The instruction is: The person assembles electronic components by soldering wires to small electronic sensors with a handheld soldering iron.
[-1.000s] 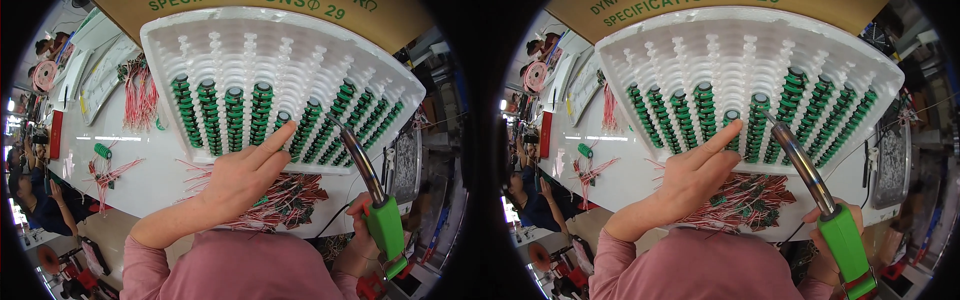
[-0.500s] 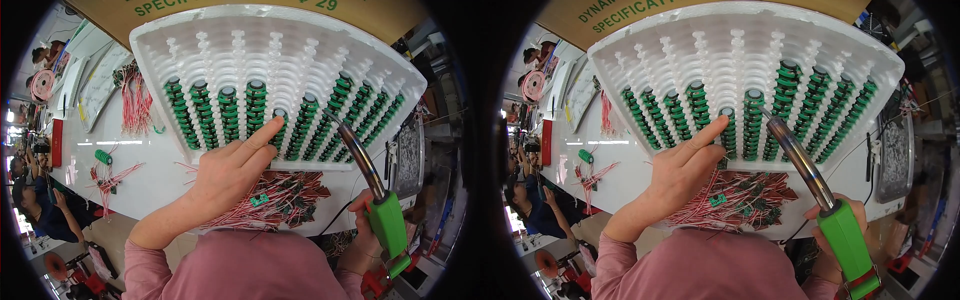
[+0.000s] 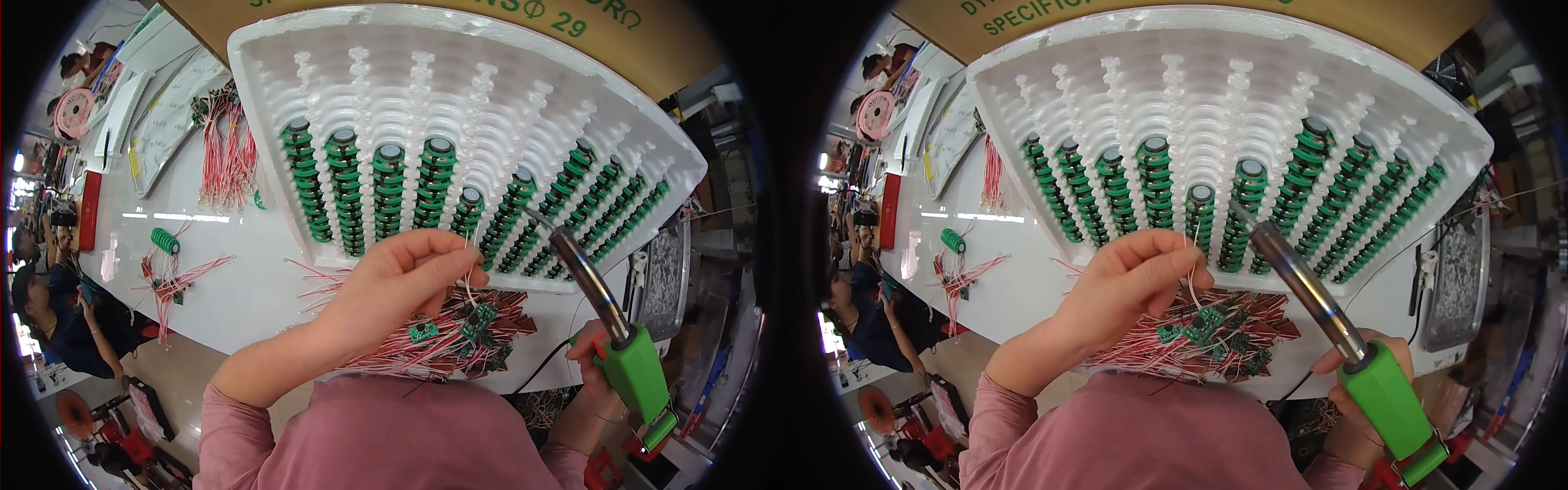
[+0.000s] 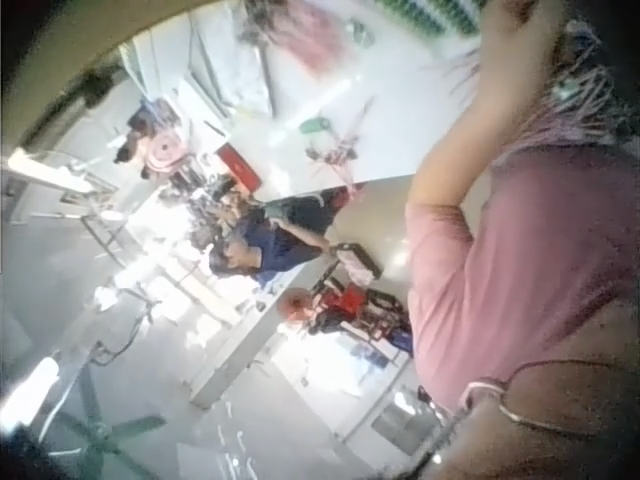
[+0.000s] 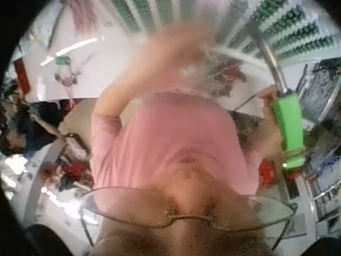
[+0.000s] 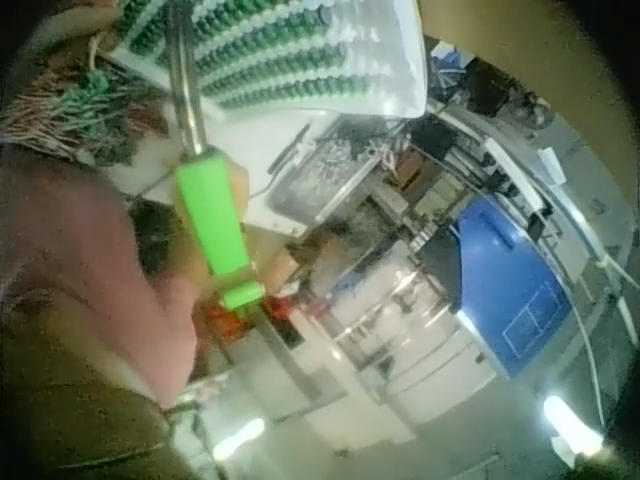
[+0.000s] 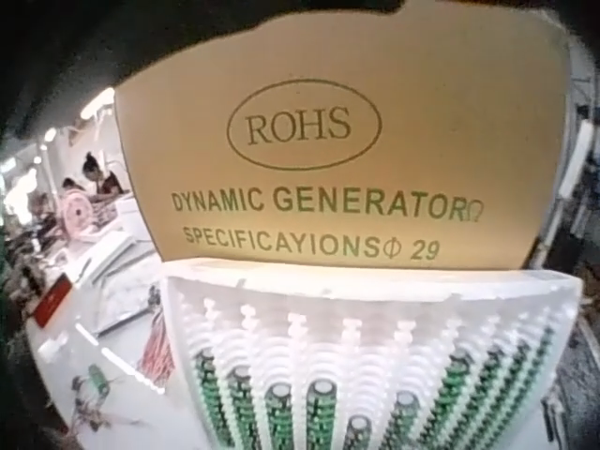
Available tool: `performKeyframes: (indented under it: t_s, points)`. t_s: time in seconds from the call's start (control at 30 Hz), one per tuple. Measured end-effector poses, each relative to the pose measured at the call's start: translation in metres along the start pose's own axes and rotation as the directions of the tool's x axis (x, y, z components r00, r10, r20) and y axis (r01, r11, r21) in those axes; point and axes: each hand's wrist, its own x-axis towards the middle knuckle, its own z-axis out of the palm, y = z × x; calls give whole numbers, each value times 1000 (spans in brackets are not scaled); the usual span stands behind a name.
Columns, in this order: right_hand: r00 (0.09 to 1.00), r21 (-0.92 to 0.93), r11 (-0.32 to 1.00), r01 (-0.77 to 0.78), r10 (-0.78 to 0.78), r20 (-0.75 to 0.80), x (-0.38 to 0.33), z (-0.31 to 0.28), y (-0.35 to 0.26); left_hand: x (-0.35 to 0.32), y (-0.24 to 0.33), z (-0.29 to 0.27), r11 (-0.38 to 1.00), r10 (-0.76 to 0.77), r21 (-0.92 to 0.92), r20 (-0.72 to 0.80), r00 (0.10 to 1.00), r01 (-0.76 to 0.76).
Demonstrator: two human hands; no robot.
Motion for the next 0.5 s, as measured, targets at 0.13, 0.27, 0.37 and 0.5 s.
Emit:
performKeyframes:
  t_s: [0.13,0.27,0.37,0.5]
  points:
    - [963,-134,987,92,-54,262,25,-3,0,7,1,-4,972,-80,-225,-22,997,73]
    - [995,-77,995,-66,72,75,21,6,8,9,0,-9,947,-141,-292,-6,990,133]
    - [997,-122,992,-43,51,58,27,13,10,9,2,-8,924,-170,-346,4,985,161]
    - [981,-150,974,-168,181,75,30,15,3,7,3,-6,923,-186,-344,-10,982,172]
